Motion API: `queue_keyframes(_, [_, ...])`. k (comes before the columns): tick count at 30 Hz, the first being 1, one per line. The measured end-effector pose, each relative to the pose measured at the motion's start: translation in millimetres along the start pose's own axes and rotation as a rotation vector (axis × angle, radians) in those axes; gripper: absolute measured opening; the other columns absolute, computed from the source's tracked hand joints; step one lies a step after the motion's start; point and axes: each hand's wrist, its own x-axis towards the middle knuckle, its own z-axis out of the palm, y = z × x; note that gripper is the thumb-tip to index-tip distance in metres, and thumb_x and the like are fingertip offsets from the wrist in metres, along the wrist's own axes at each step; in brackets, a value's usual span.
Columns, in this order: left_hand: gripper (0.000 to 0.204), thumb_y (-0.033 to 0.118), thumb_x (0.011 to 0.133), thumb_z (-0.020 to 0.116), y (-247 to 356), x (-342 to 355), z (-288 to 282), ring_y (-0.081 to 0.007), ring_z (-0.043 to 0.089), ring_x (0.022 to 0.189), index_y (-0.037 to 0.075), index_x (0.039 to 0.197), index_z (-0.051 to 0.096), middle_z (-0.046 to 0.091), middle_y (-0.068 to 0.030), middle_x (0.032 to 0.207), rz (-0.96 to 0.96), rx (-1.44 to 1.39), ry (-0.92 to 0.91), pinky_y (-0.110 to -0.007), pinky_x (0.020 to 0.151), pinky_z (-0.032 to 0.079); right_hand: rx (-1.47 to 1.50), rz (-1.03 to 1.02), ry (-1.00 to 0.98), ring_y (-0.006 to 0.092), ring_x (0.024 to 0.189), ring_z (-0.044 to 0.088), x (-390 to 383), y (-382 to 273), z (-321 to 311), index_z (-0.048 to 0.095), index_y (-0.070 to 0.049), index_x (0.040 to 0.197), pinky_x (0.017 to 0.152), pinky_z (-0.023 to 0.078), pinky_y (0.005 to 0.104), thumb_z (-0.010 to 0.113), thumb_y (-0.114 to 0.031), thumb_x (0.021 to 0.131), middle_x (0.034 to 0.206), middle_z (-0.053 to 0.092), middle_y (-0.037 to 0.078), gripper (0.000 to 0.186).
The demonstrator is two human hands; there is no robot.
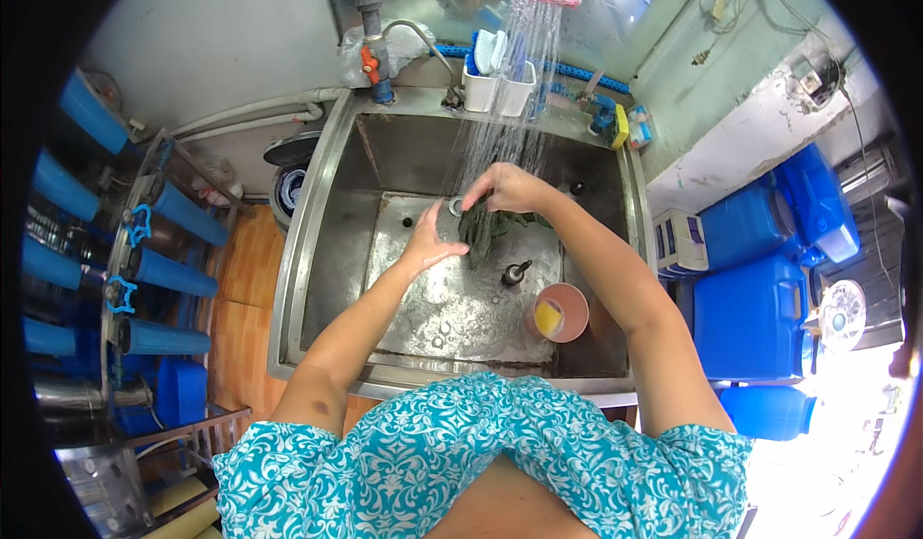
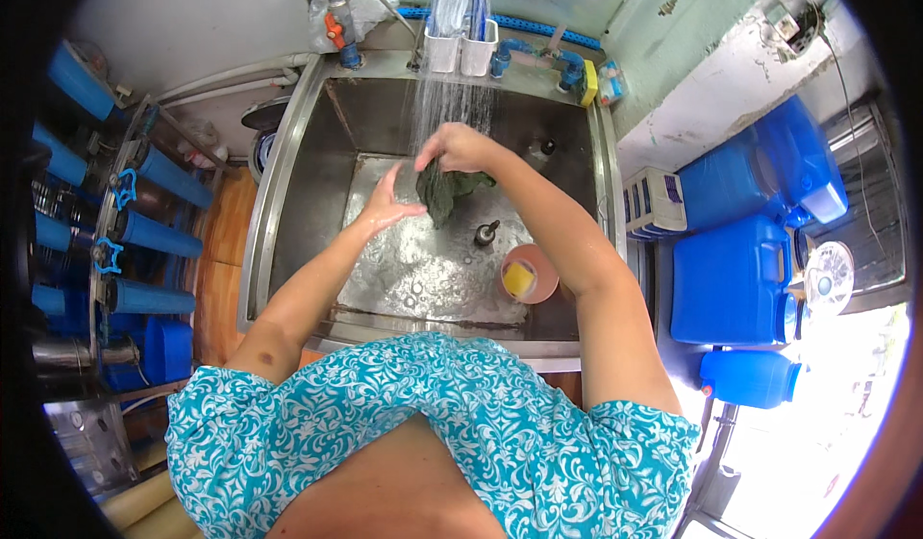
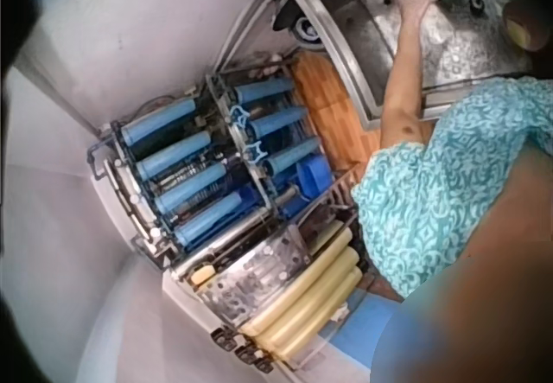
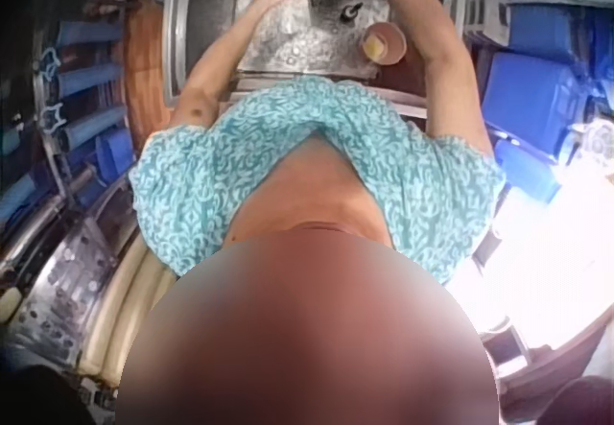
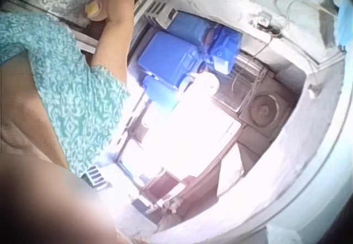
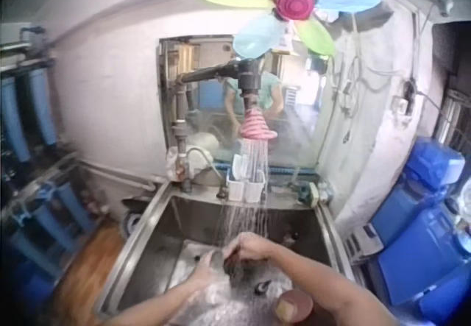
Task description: The person washes a green cloth in a stainless steel sink, then reaches up to wipe the blades of a colorful ceiling fan. The person repeatedly rinses the cloth and continues wiping the fan blades.
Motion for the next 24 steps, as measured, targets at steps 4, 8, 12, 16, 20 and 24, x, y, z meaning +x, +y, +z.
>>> queue_keyframes(4, [0.068,0.005,0.069,0.075,36,33,-5,-0.018,0.05,0.114,-0.001,0.129,0.043,0.053,-0.0091,0.124,0.25,-0.532,-0.252,-0.032,0.097,0.038,-0.019,-0.039,0.104,0.0226,0.085,0.065,5,-11,5,0.066,-0.002,0.09,0.077,0.051,0.033,0.062,0.005,0.059,0.086,0.068,0.011,0.032])
queue_keyframes(8, [0.029,0.012,0.075,0.069,56,38,-25,-0.0174,0.062,0.075,0.0,0.102,0.064,0.067,-0.0085,0.086,-0.001,0.023,-0.114,-0.034,0.068,0.046,-0.323,0.103,0.122,0.0283,0.088,0.064,-12,1,-9,0.066,-0.001,0.088,0.076,0.051,0.037,0.069,-0.006,0.061,0.087,0.066,0.014,0.028])
queue_keyframes(12, [0.025,0.015,0.077,0.064,70,26,-31,-0.0264,0.063,0.07,0.006,0.1,0.066,0.066,-0.0141,0.085,0.172,0.238,0.095,-0.034,0.065,0.047,-0.278,0.349,0.133,0.0203,0.073,0.061,-34,20,-20,0.064,0.001,0.079,0.062,0.048,0.0339,0.074,-0.023,0.067,0.075,0.062,0.011,0.029])
queue_keyframes(16, [0.024,0.01,0.074,0.059,65,22,-40,-0.0346,0.06,0.075,0.008,0.097,0.066,0.062,-0.0142,0.084,0.411,0.525,0.247,-0.039,0.067,0.048,0.369,0.387,0.374,0.0114,0.057,0.046,-49,38,-15,0.062,-0.003,0.076,0.054,0.041,0.0296,0.077,-0.028,0.067,0.064,0.051,0.0,0.031])
queue_keyframes(20, [0.024,0.006,0.074,0.057,53,28,-57,-0.0316,0.062,0.075,0.008,0.096,0.067,0.064,-0.0123,0.085,0.303,0.417,0.24,-0.037,0.068,0.049,0.838,0.433,0.509,0.0131,0.073,0.051,-53,45,2,0.061,-0.003,0.089,0.065,0.044,0.0289,0.078,-0.024,0.068,0.08,0.056,0.001,0.034])
queue_keyframes(24, [0.021,0.003,0.071,0.063,60,35,-60,-0.0192,0.065,0.07,0.007,0.09,0.071,0.067,-0.011,0.078,0.131,0.086,0.253,-0.029,0.066,0.049,0.719,0.29,0.539,0.0161,0.082,0.053,-44,33,20,0.058,-0.001,0.101,0.073,0.045,0.0303,0.081,-0.023,0.063,0.087,0.057,0.005,0.05])
